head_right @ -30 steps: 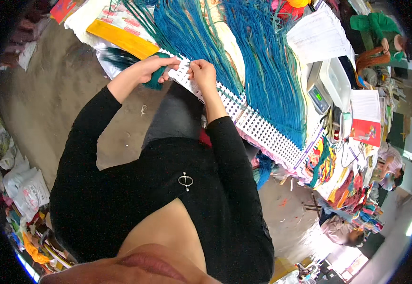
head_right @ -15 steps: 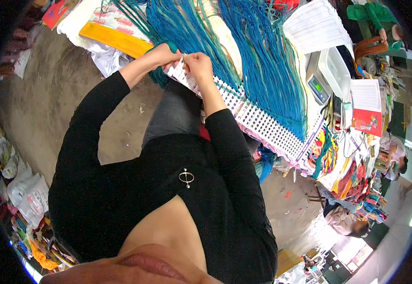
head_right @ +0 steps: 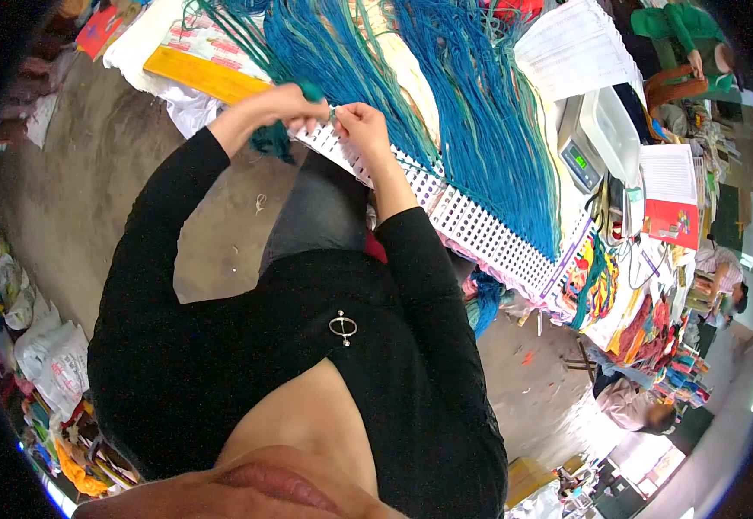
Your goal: Organizing and threading colored embroidery floss into a reference card.
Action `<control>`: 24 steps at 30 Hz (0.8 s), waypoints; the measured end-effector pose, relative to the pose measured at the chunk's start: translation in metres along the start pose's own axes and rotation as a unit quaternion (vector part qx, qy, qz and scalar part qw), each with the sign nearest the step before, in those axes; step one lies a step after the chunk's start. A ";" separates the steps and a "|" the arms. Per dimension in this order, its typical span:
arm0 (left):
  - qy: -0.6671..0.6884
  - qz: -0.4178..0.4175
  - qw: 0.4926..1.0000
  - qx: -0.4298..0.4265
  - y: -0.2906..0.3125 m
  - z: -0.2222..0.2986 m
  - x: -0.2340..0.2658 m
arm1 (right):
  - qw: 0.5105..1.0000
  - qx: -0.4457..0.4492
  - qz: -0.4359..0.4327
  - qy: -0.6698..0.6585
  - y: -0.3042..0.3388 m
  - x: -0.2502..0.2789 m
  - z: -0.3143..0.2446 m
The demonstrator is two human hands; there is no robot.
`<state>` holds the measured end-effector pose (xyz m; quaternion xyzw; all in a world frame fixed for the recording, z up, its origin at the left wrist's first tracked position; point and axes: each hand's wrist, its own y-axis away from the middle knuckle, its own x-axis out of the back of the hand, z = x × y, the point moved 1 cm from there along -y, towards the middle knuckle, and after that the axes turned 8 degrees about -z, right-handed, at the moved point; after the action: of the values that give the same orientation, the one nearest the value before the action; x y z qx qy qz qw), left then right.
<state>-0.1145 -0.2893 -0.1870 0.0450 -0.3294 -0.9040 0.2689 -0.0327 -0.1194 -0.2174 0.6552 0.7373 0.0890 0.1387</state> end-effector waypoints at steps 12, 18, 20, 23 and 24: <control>0.286 0.403 0.857 -0.146 0.047 -0.055 0.219 | 0.994 0.023 0.010 0.109 -0.004 -0.011 0.006; 0.386 0.030 0.895 -0.223 0.075 -0.020 0.017 | 0.995 0.093 0.019 0.042 0.025 -0.045 -0.018; 0.405 -0.062 0.885 -0.220 0.074 -0.003 -0.032 | 0.990 0.116 -0.047 -0.071 0.036 -0.068 -0.034; 0.454 -0.072 0.864 -0.205 0.067 0.010 -0.043 | 0.991 0.101 -0.029 -0.088 0.038 -0.065 -0.039; 0.455 -0.072 0.863 -0.208 0.063 0.008 -0.039 | 0.989 0.076 -0.031 -0.125 0.038 -0.061 -0.042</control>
<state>-0.0544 -0.3043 -0.1454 0.4176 0.0293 -0.8474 0.3266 -0.0039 -0.1728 -0.1602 0.6464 0.7389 -0.0542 0.1824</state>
